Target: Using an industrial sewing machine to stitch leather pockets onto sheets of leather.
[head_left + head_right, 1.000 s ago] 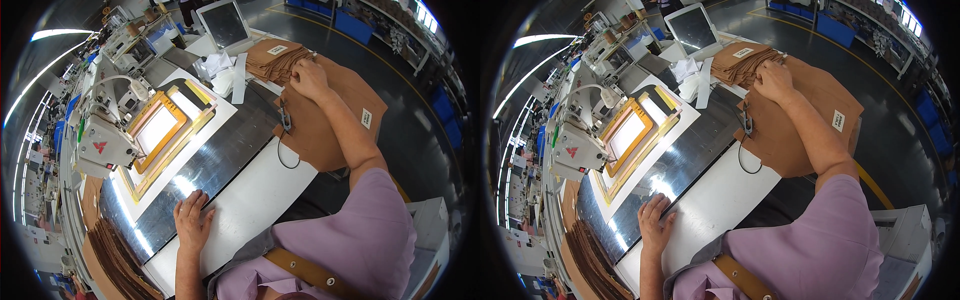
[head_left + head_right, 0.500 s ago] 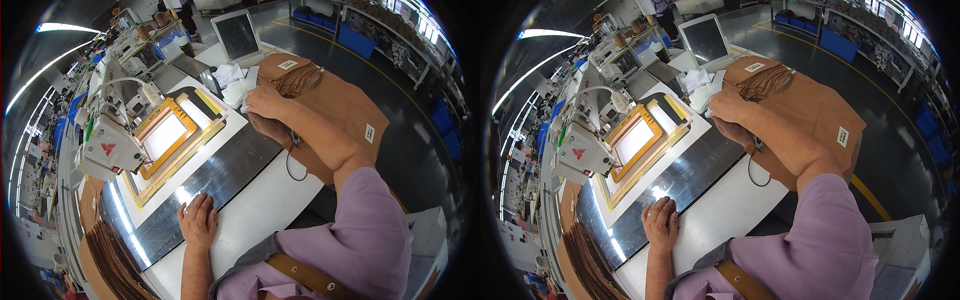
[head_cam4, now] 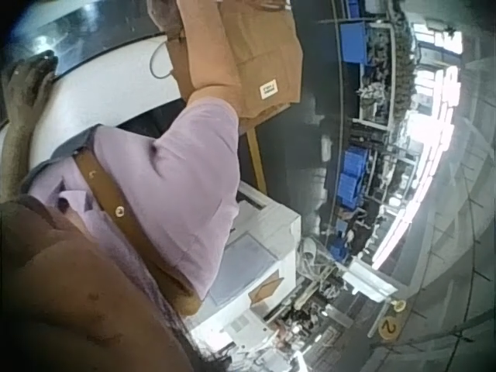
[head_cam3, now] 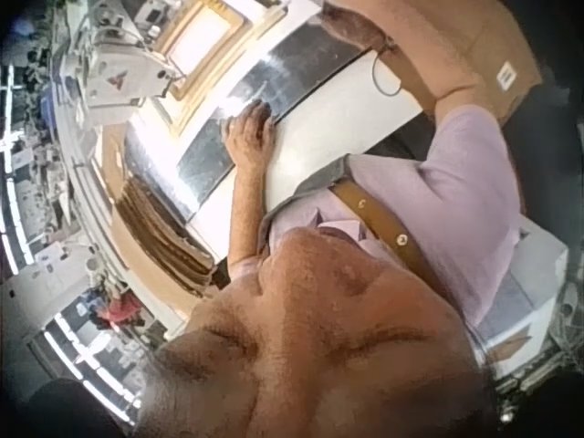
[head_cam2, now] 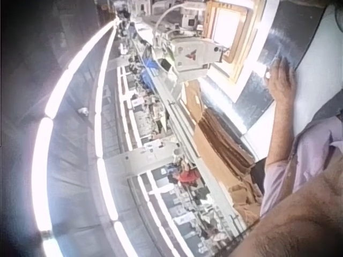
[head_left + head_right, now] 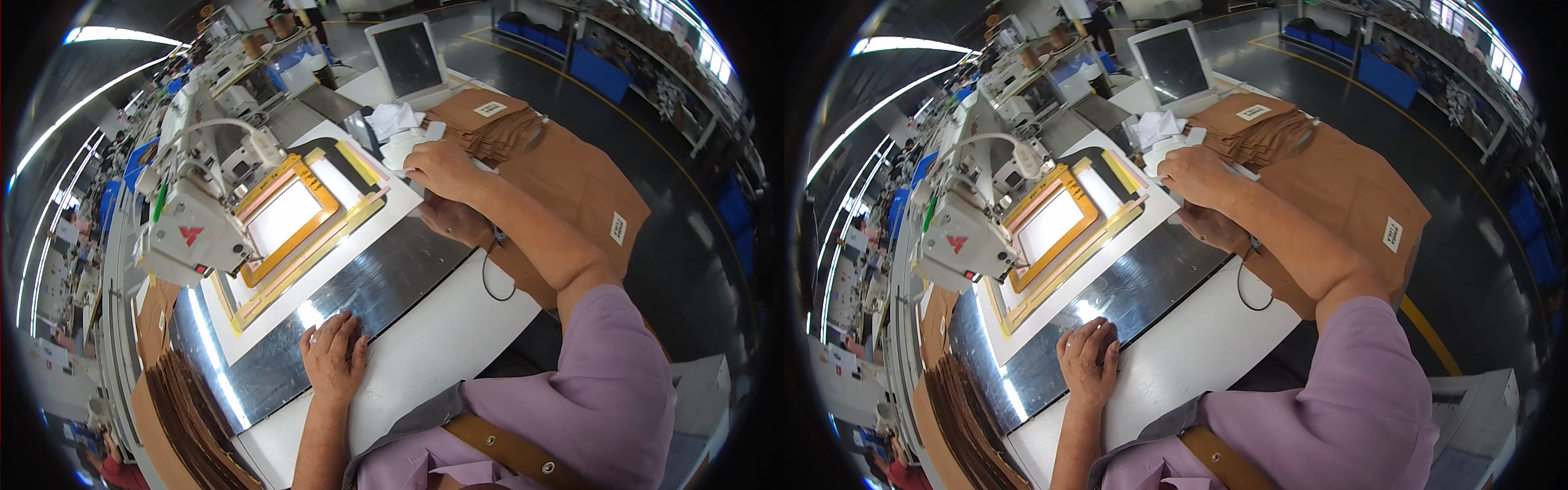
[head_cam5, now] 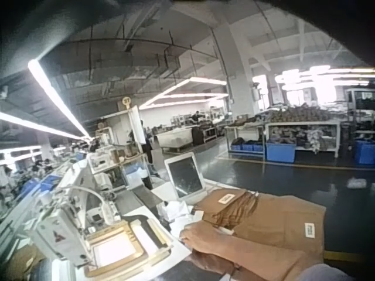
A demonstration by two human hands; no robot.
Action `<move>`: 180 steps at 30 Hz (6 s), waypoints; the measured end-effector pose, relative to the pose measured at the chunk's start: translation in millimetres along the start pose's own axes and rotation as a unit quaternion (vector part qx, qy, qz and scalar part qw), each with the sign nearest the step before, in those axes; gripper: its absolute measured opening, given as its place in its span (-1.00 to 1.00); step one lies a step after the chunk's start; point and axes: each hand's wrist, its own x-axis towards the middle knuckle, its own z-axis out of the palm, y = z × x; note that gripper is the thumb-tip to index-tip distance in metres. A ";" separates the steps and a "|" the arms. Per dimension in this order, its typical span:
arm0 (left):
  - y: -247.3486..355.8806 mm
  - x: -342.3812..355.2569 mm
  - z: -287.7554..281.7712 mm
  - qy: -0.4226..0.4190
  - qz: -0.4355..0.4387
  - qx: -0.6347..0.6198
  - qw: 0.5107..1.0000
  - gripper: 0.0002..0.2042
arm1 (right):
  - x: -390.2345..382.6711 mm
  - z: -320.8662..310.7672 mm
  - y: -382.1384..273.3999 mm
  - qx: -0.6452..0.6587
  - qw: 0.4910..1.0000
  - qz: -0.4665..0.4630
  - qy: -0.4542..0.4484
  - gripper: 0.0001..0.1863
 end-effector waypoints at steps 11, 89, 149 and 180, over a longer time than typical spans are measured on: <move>-47.4 66.8 0.8 0.049 -0.109 -0.091 0.989 -0.34 | 15.2 83.8 -168.6 0.211 0.955 -0.206 -0.043 -0.92; -163.9 -9.5 -121.4 0.049 -0.275 0.249 0.927 -0.38 | 15.5 107.1 -106.9 -0.090 0.981 0.120 -0.125 -0.27; -165.6 5.1 -48.0 0.068 -0.338 -0.042 0.938 -0.51 | 26.3 68.2 -110.1 0.150 0.974 0.033 -0.168 -0.56; -302.3 102.3 -0.8 0.019 -0.393 -0.040 0.919 -0.73 | 173.1 151.0 -26.5 0.076 0.957 0.218 -0.174 -0.74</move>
